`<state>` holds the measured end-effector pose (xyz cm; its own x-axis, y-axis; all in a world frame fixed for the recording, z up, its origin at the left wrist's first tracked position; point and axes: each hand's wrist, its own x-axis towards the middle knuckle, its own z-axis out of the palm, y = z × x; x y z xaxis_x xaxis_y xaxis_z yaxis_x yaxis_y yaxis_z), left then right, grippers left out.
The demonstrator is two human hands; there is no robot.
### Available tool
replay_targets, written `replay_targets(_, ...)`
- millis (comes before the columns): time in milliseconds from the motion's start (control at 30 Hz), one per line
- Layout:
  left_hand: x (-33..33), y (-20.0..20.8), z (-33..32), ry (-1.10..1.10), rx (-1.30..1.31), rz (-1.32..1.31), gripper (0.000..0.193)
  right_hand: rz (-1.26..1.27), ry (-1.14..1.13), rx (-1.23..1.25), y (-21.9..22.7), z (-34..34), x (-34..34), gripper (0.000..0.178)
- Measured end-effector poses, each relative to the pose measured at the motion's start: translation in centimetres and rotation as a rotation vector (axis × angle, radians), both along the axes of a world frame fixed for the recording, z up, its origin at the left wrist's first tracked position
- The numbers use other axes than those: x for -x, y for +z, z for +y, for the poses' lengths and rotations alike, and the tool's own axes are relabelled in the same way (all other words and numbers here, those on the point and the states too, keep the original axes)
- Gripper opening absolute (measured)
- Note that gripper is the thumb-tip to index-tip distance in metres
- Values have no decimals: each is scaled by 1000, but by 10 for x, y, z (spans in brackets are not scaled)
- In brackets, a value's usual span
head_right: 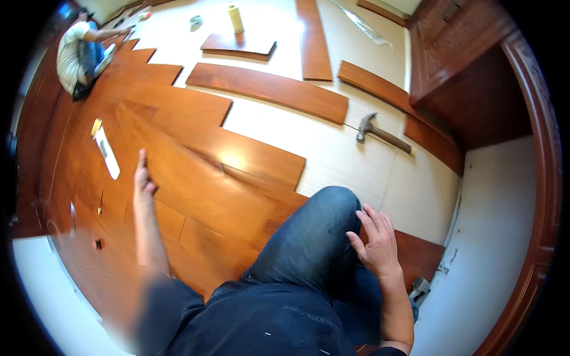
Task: The person installs hardwood flooring planks on a subfloor. They position each plank, tap it into place with a hammer, and secure it using a pneumatic nail gun. The process is repeated for multiple planks across the room.
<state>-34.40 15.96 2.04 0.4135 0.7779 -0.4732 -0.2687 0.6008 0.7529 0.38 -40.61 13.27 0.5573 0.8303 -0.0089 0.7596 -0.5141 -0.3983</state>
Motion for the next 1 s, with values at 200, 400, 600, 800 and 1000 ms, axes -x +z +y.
replay_targets(200,138,-85,77,-64,138,336,76,221,-413,13,-95,-103,-3,42)
replay_targets(400,157,-136,62,-55,146,499,98,222,-413,205,-143,-144,2,39)
replay_targets(600,140,-156,30,-22,220,659,104,125,-348,230,-166,-128,-17,39)
replay_targets(800,188,-122,126,-488,113,1417,79,161,-252,78,-223,-79,-45,38)
replay_targets(1000,19,-71,98,-808,-1320,1841,35,113,23,46,-256,-21,-84,46)
